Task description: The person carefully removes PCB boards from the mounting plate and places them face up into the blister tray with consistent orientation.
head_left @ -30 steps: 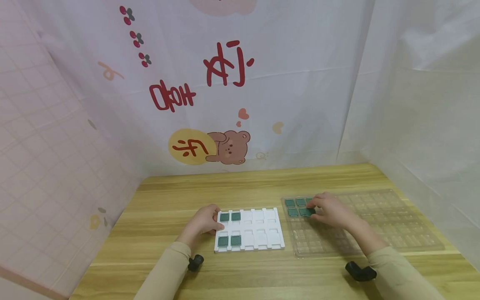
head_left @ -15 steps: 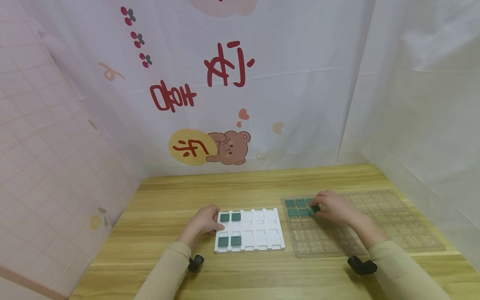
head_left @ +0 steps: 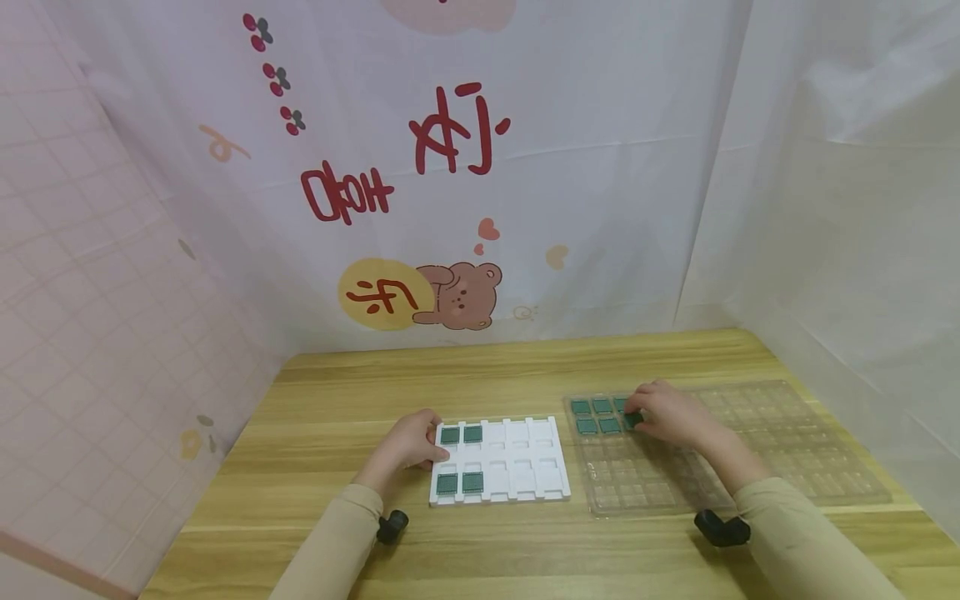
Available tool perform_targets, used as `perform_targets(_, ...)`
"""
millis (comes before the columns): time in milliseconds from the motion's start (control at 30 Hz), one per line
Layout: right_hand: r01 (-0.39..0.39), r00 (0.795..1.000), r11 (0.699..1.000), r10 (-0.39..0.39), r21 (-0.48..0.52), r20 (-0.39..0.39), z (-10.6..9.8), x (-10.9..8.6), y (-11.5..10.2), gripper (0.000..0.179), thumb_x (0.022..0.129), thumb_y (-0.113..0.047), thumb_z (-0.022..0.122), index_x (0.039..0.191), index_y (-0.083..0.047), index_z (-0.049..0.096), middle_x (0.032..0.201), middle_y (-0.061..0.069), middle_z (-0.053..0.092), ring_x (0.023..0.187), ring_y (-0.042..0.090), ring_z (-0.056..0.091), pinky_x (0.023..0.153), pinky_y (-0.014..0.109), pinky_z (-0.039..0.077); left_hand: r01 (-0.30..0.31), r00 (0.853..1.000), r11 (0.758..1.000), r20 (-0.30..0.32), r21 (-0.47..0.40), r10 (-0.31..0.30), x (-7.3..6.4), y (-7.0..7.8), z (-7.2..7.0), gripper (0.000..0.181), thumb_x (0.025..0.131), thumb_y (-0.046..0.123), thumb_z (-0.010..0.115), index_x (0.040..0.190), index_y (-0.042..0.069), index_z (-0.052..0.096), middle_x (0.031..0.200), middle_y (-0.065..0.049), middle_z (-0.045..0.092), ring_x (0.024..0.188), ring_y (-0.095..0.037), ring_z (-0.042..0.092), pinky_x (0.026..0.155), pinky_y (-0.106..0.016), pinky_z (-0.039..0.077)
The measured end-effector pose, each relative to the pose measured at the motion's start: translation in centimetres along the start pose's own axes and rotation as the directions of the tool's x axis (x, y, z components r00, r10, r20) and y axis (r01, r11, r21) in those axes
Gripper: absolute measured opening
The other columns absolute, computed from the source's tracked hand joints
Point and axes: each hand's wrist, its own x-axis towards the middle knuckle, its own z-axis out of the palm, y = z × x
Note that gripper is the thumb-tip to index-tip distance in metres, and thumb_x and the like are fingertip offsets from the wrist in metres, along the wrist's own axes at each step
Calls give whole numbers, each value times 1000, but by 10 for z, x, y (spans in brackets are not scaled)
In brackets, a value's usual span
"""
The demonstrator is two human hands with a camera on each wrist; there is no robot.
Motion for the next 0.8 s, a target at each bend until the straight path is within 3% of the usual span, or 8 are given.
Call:
perform_targets(367, -6, 1000, 1000, 6, -21, 9, 4, -1, 1, 24, 72, -7, 85, 93, -10, 73, 93, 2, 63, 87, 28, 58, 78, 43, 53, -6, 1000, 1000, -4, 6, 6, 0, -1, 1, 58, 79, -4, 80, 129, -11, 52, 79, -10, 50, 60, -18, 55, 55, -30, 58)
perform_targets(800, 46, 998, 999, -46, -20, -33, 2, 0, 0, 26, 69, -5, 86, 91, -8, 72, 90, 3, 63, 84, 28, 58, 76, 43, 52, -3, 1000, 1000, -9, 5, 3, 0, 0, 1, 59, 78, -4, 81, 129, -11, 52, 81, -11, 51, 61, -18, 56, 56, -30, 58)
